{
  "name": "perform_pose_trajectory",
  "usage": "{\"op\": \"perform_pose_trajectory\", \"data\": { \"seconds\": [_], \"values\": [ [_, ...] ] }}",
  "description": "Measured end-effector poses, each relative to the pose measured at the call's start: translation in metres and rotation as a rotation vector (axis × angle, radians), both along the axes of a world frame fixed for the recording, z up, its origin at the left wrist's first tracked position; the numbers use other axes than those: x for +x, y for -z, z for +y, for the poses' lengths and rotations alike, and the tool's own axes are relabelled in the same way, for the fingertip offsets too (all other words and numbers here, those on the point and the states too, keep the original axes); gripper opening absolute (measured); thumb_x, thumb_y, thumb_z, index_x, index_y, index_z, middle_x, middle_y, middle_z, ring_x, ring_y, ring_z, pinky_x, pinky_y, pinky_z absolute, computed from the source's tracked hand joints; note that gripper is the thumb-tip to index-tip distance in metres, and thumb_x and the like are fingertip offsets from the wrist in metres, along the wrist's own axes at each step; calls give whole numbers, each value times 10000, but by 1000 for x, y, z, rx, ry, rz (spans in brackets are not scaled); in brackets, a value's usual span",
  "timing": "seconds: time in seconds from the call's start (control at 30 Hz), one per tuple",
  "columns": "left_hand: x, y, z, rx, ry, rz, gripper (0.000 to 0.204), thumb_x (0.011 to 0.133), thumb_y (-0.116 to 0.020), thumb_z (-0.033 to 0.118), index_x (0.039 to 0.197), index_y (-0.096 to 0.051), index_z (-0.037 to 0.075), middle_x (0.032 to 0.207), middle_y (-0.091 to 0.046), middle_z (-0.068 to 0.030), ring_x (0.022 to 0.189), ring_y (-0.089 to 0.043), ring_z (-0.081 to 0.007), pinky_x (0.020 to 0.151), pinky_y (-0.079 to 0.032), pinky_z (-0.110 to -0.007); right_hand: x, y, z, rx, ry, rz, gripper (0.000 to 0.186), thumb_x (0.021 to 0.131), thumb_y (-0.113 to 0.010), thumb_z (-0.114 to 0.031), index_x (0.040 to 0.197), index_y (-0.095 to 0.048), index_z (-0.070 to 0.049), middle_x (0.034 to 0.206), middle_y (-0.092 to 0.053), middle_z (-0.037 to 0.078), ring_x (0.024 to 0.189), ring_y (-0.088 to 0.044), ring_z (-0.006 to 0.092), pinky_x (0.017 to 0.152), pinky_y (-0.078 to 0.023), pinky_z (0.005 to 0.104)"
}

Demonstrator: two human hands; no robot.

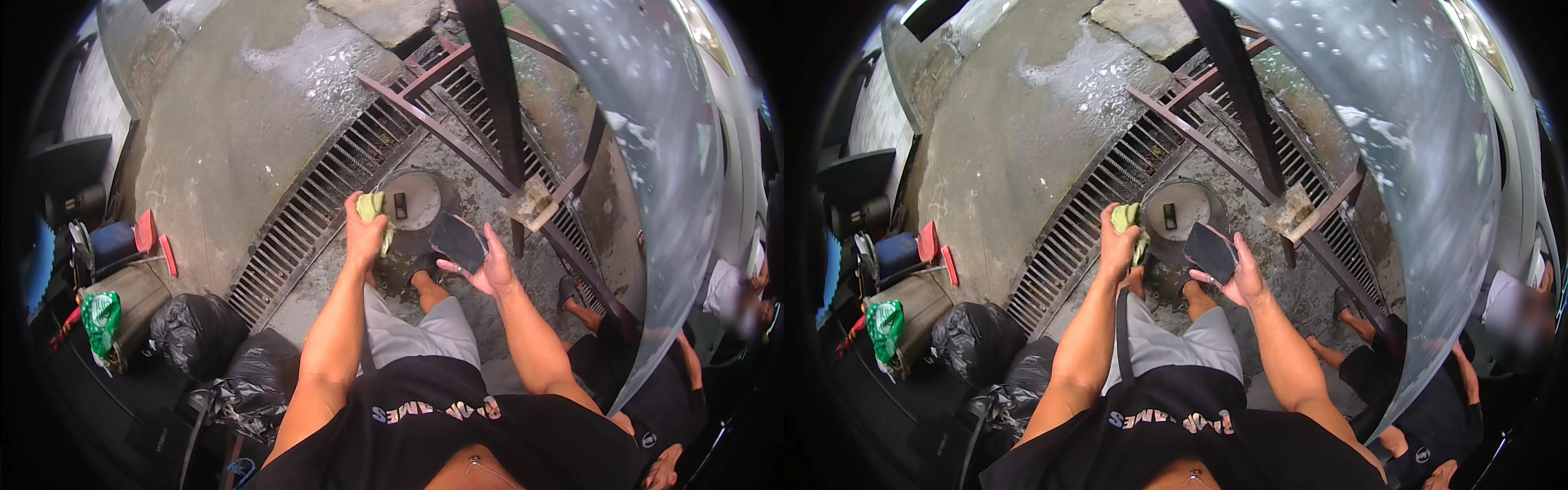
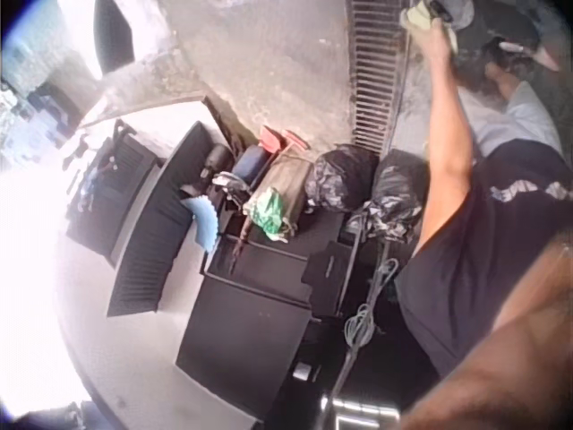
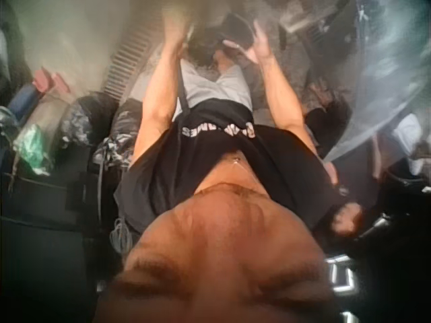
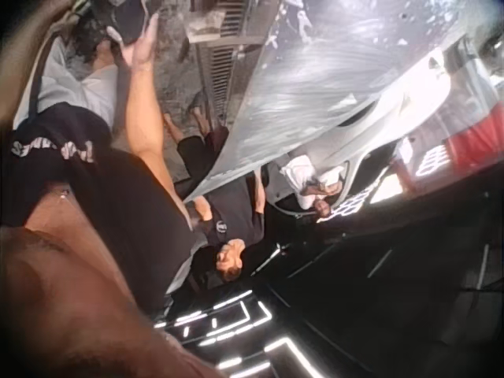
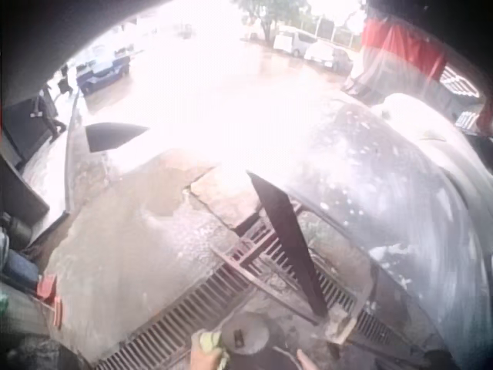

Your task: The person sands a large curved car hood with a sanding block in their right hand while wiping the surface with a green cloth in their left hand. They repeatedly rub the hood in circular and linear motions, occasionally pausing to wipe away residue.

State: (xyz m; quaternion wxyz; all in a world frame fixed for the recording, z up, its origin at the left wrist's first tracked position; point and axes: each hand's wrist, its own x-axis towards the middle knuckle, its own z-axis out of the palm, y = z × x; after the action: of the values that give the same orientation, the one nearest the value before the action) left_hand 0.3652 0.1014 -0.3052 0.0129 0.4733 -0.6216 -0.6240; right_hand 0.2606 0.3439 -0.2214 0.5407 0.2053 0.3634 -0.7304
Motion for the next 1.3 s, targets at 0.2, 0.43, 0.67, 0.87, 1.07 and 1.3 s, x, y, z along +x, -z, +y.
{"op": "perform_pose_trajectory", "data": {
  "seconds": [0.2, 0.43, 0.67, 0.87, 1.07, 1.3],
  "values": [
    [-13, 194, 82, 56, 435, -361, 717, 774, -744, 191, 1449, -520, 100, 1328, -630, -283, 1257, -613, -451, 1071, -495, -504, -21, 250, 9, 482, -407, 255, 613, 1075, -546, -264, 1632, -360, -88, 1441, -596, 145, 1277, -633, 277, 1010, -578, 475],
    [-67, 414, 107, -371, 576, -302, 671, 826, -747, 175, 1455, -516, 154, 1391, -591, -202, 1297, -567, -414, 1056, -500, -511, -13, 511, 5, 1093, -1063, 1001, 704, 1035, -500, -166, 1679, -224, -98, 1664, -332, 251, 1521, -375, 376, 1209, -362, 495],
    [-11, 559, 149, -399, 827, -439, 611, 979, -591, 272, 1575, -461, 233, 1525, -560, -113, 1398, -530, -313, 1178, -414, -438, 42, 592, -23, 1365, -1145, 1029, 950, 969, -662, -279, 1686, -69, -90, 1750, -30, 245, 1606, -104, 454, 1268, -225, 593],
    [-31, 557, 113, 3, 910, -545, 557, 934, -637, 269, 1482, -570, 198, 1559, -527, -162, 1435, -505, -333, 1159, -428, -476, 39, 638, -4, 1176, -1250, 874, 774, 1013, -548, -256, 1663, -181, -51, 1731, -157, 241, 1598, -180, 418, 1280, -262, 506],
    [-64, 436, 119, -401, 417, -250, 446, 817, -677, 134, 1257, -723, 83, 1387, -637, -251, 1299, -605, -414, 1066, -492, -508, 12, 570, 7, 1010, -600, 1051, 688, 1070, -387, -247, 1693, -146, -83, 1734, -181, 246, 1600, -200, 405, 1301, -210, 461],
    [-17, 225, 127, 727, -269, 150, 662, 814, -614, 84, 1472, -548, 83, 1203, -687, -150, 1053, -708, -321, 895, -585, -434, 31, 339, 34, 519, 97, 410, 672, 1075, -415, -232, 1708, -190, -199, 1735, -252, 102, 1554, -325, 279, 1267, -255, 452]
  ]
}}
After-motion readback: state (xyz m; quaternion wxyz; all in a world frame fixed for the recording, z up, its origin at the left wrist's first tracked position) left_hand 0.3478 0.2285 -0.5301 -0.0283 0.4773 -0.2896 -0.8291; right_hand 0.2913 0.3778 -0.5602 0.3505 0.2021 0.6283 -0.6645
